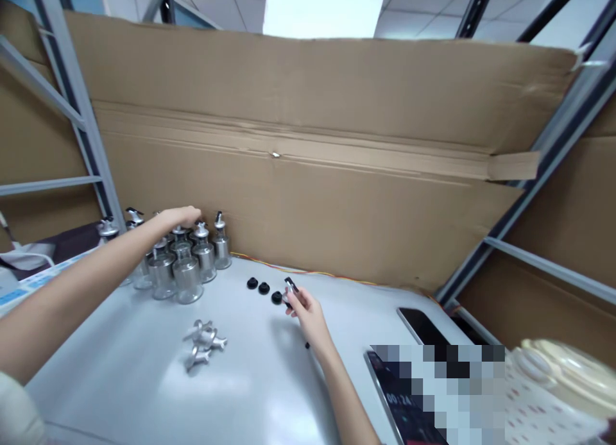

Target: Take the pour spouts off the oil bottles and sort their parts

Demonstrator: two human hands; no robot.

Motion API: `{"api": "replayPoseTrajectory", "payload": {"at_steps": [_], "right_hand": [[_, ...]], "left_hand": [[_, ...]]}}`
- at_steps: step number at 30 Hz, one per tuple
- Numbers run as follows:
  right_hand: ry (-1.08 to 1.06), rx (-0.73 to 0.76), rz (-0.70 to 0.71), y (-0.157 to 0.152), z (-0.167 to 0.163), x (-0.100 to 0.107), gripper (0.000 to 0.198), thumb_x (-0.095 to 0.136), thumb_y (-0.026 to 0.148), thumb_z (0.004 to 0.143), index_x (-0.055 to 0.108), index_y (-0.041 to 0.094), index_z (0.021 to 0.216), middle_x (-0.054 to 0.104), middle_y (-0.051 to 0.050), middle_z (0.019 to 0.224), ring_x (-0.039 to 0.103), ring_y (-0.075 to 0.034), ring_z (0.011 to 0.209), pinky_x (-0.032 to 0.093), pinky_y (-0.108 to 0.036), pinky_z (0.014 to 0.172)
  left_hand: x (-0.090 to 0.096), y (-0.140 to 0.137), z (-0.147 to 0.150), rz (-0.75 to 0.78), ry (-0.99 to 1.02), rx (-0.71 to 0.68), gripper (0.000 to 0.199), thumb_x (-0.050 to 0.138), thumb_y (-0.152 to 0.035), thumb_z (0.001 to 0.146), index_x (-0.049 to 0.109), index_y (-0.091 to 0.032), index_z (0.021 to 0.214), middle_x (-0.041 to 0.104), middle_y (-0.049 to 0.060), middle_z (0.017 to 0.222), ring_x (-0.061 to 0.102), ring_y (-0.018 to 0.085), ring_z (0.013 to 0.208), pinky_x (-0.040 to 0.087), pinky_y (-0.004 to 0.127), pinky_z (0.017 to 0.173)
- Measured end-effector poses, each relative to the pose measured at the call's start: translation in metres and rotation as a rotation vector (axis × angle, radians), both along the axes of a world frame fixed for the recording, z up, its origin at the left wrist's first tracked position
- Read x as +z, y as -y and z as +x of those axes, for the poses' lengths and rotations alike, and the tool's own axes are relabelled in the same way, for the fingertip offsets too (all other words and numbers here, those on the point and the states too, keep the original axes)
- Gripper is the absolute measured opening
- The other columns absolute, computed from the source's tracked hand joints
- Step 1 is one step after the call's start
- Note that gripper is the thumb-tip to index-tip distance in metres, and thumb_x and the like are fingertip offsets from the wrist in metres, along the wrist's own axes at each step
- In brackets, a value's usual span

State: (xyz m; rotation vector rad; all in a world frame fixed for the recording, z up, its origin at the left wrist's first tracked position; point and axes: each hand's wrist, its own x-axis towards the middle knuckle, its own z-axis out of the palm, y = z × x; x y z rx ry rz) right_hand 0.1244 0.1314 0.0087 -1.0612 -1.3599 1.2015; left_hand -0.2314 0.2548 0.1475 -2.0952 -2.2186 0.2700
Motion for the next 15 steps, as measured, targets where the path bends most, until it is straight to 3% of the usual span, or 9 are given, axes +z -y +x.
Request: {"api": "replayPoseTrajectory", "payload": {"at_steps": [4, 9, 11, 15], "right_hand": [[-0.005, -0.013, -0.006, -0.004, 0.002, -0.002, 0.058, 0.071, 0.067, 0.053, 0.066, 0.017, 0.082, 0.064, -0.005, 0.073, 0.055, -0.014, 0.056, 0.044, -0.029, 0.056], [-0.02, -0.055, -0.008, -0.004, 0.004, -0.001, 0.056, 0.069, 0.066, 0.056, 0.067, 0.017, 0.084, 0.064, -0.006, 0.074, 0.054, -0.016, 0.057, 0.046, -0.031, 0.058], [-0.022, -0.048, -0.012, -0.002, 0.003, 0.001, 0.053, 0.068, 0.063, 0.059, 0.067, 0.017, 0.086, 0.063, -0.005, 0.076, 0.054, -0.016, 0.059, 0.047, -0.031, 0.061], [-0.002, -0.056, -0.005, 0.0, 0.001, 0.003, 0.052, 0.068, 0.063, 0.057, 0.067, 0.018, 0.082, 0.062, -0.005, 0.073, 0.053, -0.016, 0.057, 0.046, -0.031, 0.058]], "left_hand": [[0.007, 0.011, 0.004, 0.171, 0.062, 0.004, 0.032, 0.056, -0.033, 0.088, 0.055, -0.015, 0.115, 0.058, 0.009, 0.114, 0.059, 0.02, 0.099, 0.052, 0.04, 0.083], [0.037, 0.031, -0.004, 0.642, 0.116, 0.045, 0.03, 0.035, -0.03, 0.095, 0.055, -0.012, 0.108, 0.058, 0.017, 0.115, 0.053, 0.03, 0.112, 0.042, 0.05, 0.092], [0.05, 0.044, -0.009, 0.928, 0.199, 0.085, 0.033, 0.024, -0.027, 0.096, 0.049, -0.012, 0.111, 0.052, 0.02, 0.12, 0.05, 0.03, 0.115, 0.041, 0.049, 0.092], [0.066, 0.078, -0.015, 1.679, 0.613, -0.016, 0.016, 0.03, -0.029, 0.095, 0.04, -0.017, 0.097, 0.049, 0.012, 0.108, 0.053, 0.021, 0.103, 0.045, 0.039, 0.09]]}}
